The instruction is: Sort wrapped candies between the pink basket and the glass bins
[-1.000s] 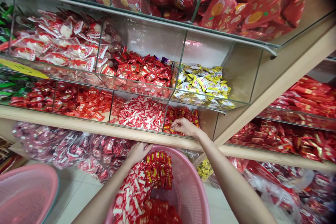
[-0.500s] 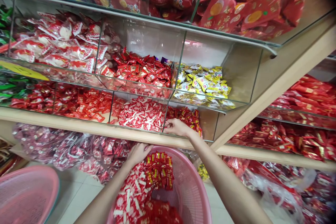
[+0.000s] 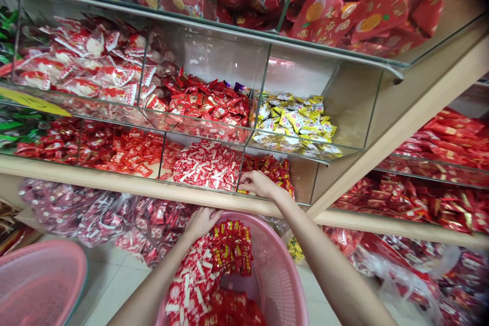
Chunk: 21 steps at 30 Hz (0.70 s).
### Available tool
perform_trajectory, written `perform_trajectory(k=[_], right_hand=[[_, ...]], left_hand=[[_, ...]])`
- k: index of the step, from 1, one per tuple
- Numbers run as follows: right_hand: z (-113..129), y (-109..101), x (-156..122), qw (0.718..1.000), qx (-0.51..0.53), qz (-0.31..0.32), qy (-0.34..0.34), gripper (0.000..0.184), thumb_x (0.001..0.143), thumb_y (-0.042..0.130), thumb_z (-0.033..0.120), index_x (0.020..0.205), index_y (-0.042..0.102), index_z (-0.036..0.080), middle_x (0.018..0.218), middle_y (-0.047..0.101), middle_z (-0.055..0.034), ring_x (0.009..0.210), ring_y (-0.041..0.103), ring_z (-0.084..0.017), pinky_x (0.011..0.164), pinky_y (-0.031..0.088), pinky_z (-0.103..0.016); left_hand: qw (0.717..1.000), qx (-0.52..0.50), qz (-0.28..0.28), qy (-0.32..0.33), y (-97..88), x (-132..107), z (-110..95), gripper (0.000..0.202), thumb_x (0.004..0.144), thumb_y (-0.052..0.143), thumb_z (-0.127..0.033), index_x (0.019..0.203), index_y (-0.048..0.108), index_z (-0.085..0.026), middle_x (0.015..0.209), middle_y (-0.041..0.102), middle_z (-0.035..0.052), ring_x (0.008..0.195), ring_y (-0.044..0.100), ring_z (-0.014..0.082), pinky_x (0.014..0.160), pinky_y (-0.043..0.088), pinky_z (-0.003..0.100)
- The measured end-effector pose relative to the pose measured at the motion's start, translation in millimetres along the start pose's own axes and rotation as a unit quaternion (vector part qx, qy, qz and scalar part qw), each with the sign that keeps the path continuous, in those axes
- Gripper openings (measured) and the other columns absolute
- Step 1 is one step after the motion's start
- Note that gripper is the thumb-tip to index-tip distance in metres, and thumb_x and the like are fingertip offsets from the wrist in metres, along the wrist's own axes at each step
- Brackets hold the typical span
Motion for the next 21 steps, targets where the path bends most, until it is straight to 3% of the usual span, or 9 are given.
perform_trajectory(k=[7,14,18,21], right_hand=[[-3.3,3.3,1.7,1.0,0.014,0.008,0.005,0.011,0.066,0.063,0.024,0.066,0.058,0.015,0.059,0.054,0.0037,0.055,0.045,-0.008,0.053,0.033,-0.02],[2.2,-20.1,-25.1,0.985,0.149,-0.082,0.029,0.024,0.069,0.062,0.037,0.074,0.057,0.015,0.06,0.056,0.0016,0.053,0.048,-0.009,0.051,0.038,-0.021],[31.8,-28.1,-76.9,0.946,0.25,-0.206,0.025,0.029,0.07,0.063,0.043,0.084,0.059,0.018,0.077,0.061,-0.0031,0.065,0.054,-0.012,0.062,0.044,-0.025],[44.9,14.6,-117.4,0.882,0.426,-0.176,0.094,0.028,0.069,0.066,0.043,0.087,0.059,0.022,0.076,0.061,-0.0016,0.067,0.056,-0.014,0.065,0.048,-0.028]], left_hand=[[1.0,-0.005,-0.005,0.006,3.8,2.2,5.4,0.052,0.085,0.029,-0.058,0.098,0.067,-0.024,0.098,0.069,0.0087,0.093,0.063,0.0243,0.074,0.042,0.027],[1.0,-0.025,0.001,0.004,1.9,0.9,1.5,0.048,0.085,0.031,-0.055,0.102,0.066,-0.026,0.104,0.068,0.0071,0.101,0.06,0.0231,0.08,0.042,0.026],[1.0,-0.02,-0.001,0.006,3.2,2.3,2.5,0.048,0.085,0.031,-0.055,0.105,0.065,-0.026,0.107,0.067,0.0072,0.103,0.059,0.0235,0.081,0.041,0.026],[1.0,-0.017,0.005,-0.002,4.3,3.3,3.4,0.048,0.085,0.032,-0.055,0.107,0.063,-0.026,0.108,0.066,0.0077,0.103,0.059,0.0242,0.079,0.042,0.027]])
Point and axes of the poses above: each hand's wrist, its own x-axis towards the middle knuckle, its own y-axis out of the palm, z = x × y, the point moved 4 cm from there along x, towards the middle knuckle
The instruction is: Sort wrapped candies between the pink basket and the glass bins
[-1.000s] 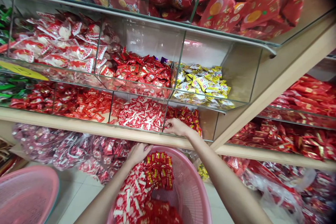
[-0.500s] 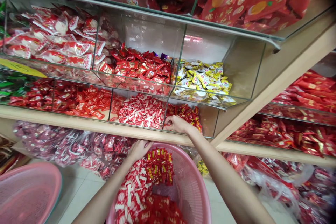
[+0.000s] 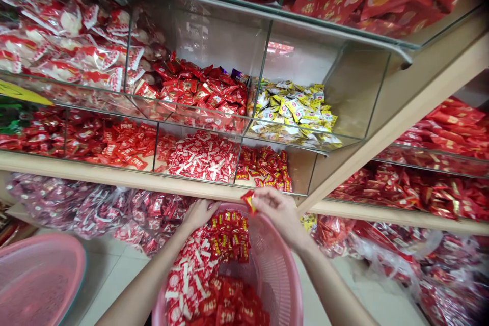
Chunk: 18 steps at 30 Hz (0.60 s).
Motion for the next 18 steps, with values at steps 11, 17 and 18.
perform_trajectory(k=[11,17,18], right_hand=[[-166.6,46.6,-68.4,0.828,0.387,-0.163,0.372,0.028,0.057,0.078,0.029,0.072,0.056,0.021,0.064,0.06,0.0033,0.056,0.057,-0.009,0.049,0.047,-0.018],[-179.1,52.6,-66.0,0.836,0.358,-0.21,0.359,0.041,0.048,0.081,0.034,0.075,0.056,0.018,0.061,0.059,0.0045,0.053,0.054,-0.008,0.05,0.045,-0.018],[-181.0,55.3,-64.5,0.84,0.352,-0.215,0.353,0.041,0.047,0.081,0.035,0.075,0.056,0.018,0.06,0.058,0.005,0.052,0.053,-0.007,0.049,0.044,-0.018]], left_hand=[[1.0,0.003,-0.007,0.025,1.9,1.2,2.9,0.047,0.085,0.032,-0.055,0.108,0.063,-0.028,0.105,0.067,0.0064,0.098,0.06,0.0233,0.078,0.042,0.026],[1.0,0.01,-0.008,0.024,1.8,0.9,3.4,0.047,0.086,0.031,-0.055,0.108,0.063,-0.028,0.102,0.068,0.0067,0.095,0.062,0.0236,0.077,0.042,0.027],[1.0,0.012,-0.007,0.02,1.5,0.6,3.3,0.048,0.086,0.031,-0.055,0.108,0.063,-0.028,0.102,0.068,0.007,0.095,0.062,0.0238,0.077,0.042,0.027]])
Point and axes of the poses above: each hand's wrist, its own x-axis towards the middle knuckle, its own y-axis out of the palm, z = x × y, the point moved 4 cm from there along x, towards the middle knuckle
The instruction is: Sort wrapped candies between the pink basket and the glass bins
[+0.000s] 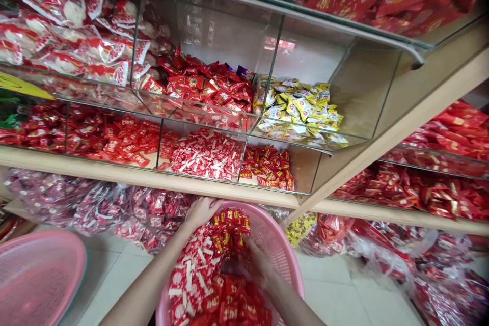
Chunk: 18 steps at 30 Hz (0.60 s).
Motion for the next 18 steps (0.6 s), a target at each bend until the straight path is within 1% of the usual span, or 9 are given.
perform_trajectory(k=[3,7,10,13,15,18], right_hand=[[-7.3,5.6,6.5,1.0,-0.008,-0.008,-0.023,0.039,0.047,0.081,0.035,0.072,0.056,0.018,0.057,0.054,0.0068,0.05,0.051,-0.007,0.048,0.043,-0.019],[-12.7,6.9,10.5,0.998,-0.016,-0.031,-0.054,0.035,0.045,0.081,0.032,0.064,0.055,0.018,0.058,0.055,0.0058,0.056,0.054,-0.008,0.057,0.047,-0.021],[-11.5,6.7,9.8,0.996,-0.02,-0.016,-0.088,0.034,0.043,0.081,0.031,0.059,0.054,0.017,0.062,0.058,0.0027,0.064,0.058,-0.012,0.064,0.049,-0.023],[-10.2,5.5,9.1,0.995,-0.011,0.0,-0.101,0.036,0.04,0.082,0.028,0.06,0.053,0.018,0.065,0.061,0.0004,0.068,0.06,-0.014,0.068,0.049,-0.026],[-9.7,3.9,8.9,0.995,-0.009,-0.003,-0.103,0.038,0.038,0.082,0.026,0.062,0.053,0.018,0.065,0.061,0.0005,0.067,0.06,-0.015,0.068,0.049,-0.026],[-9.8,1.2,8.5,0.994,-0.046,-0.028,-0.093,0.037,0.041,0.08,0.027,0.066,0.054,0.019,0.062,0.06,0.0016,0.061,0.058,-0.013,0.057,0.047,-0.024]], left_hand=[[1.0,-0.004,-0.001,-0.008,-0.8,-0.6,-0.4,0.049,0.085,0.031,-0.056,0.105,0.065,-0.027,0.102,0.068,0.0074,0.097,0.061,0.0242,0.077,0.042,0.027],[1.0,-0.019,0.007,-0.012,-1.1,-1.2,-0.8,0.047,0.085,0.032,-0.055,0.105,0.065,-0.027,0.103,0.068,0.0071,0.099,0.06,0.0239,0.08,0.042,0.027],[1.0,-0.026,0.006,-0.011,-1.4,-1.5,-1.0,0.046,0.085,0.034,-0.054,0.107,0.064,-0.026,0.105,0.067,0.0071,0.101,0.059,0.023,0.082,0.041,0.026],[1.0,-0.025,-0.005,0.003,-1.7,-1.3,-1.6,0.047,0.085,0.034,-0.055,0.106,0.064,-0.027,0.105,0.067,0.0067,0.101,0.06,0.0232,0.081,0.042,0.026],[1.0,-0.02,-0.011,0.009,-1.4,-0.9,-1.7,0.048,0.084,0.033,-0.057,0.105,0.065,-0.027,0.103,0.068,0.0066,0.099,0.061,0.0236,0.079,0.042,0.027],[1.0,-0.011,-0.011,0.007,-1.3,-0.6,-1.6,0.049,0.084,0.032,-0.058,0.104,0.065,-0.027,0.1,0.069,0.0068,0.095,0.062,0.0238,0.077,0.042,0.027]])
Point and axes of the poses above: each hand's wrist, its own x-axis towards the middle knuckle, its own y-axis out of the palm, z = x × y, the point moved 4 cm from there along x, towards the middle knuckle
